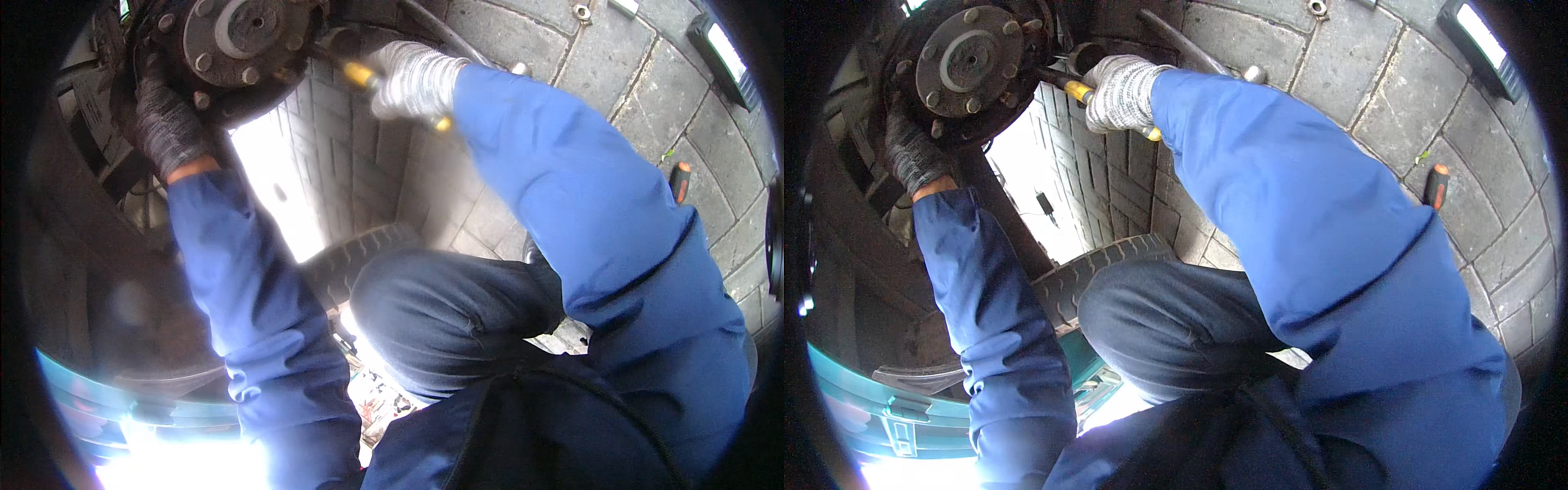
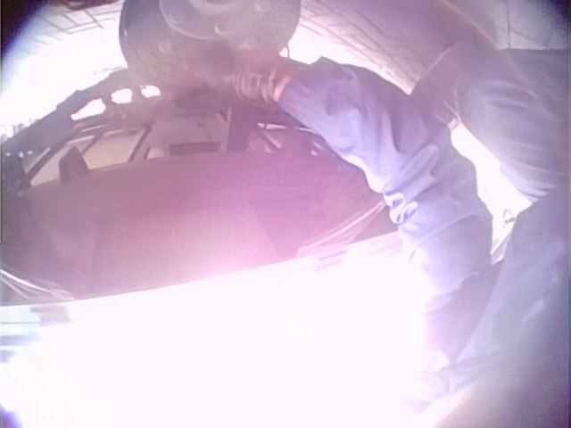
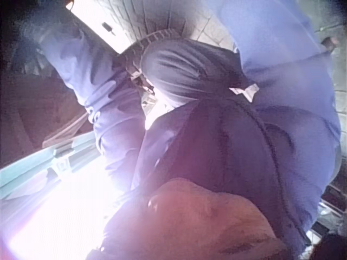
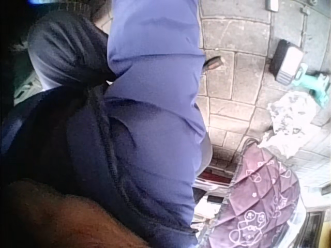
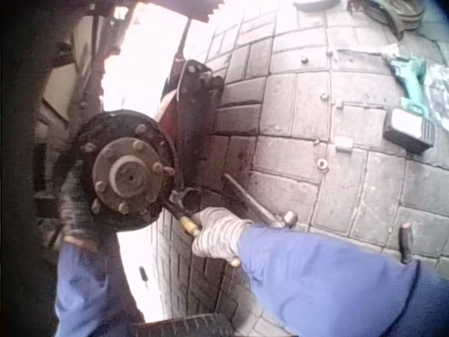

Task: The person works on a vehicle brake assembly, using a hammer and pliers to remove and adjust components. The person repeatedly strikes parts and manipulates the brake drum area while kneeling on a tiled floor.

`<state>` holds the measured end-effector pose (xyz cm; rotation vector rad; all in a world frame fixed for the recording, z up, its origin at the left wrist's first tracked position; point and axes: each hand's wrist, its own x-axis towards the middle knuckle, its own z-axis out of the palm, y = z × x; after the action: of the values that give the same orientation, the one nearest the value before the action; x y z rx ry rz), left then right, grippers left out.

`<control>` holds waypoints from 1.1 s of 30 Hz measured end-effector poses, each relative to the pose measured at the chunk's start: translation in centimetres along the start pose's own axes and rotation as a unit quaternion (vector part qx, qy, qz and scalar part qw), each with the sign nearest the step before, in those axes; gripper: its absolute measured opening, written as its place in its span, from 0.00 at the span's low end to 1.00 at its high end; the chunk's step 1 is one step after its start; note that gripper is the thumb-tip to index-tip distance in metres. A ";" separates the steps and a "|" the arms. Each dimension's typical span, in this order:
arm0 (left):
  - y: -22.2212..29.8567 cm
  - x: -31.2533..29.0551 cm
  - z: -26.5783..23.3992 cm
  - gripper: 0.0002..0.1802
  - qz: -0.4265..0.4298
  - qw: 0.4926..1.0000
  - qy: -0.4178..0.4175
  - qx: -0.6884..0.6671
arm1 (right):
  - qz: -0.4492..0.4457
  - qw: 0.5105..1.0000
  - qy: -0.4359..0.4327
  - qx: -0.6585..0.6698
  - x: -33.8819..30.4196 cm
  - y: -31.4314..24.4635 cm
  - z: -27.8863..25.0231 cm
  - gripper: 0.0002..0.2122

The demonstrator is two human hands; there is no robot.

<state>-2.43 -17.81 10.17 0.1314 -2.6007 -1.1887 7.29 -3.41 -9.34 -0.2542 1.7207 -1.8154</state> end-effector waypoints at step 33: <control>0.1 -0.8 1.3 0.39 0.023 0.999 0.027 0.002 | 0.018 0.999 -0.026 -0.011 -2.0 -2.4 -0.9 0.19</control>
<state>-2.05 -16.66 9.24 0.1038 -2.5453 -1.1477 7.68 -1.67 -6.67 -0.2753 1.6994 -1.7493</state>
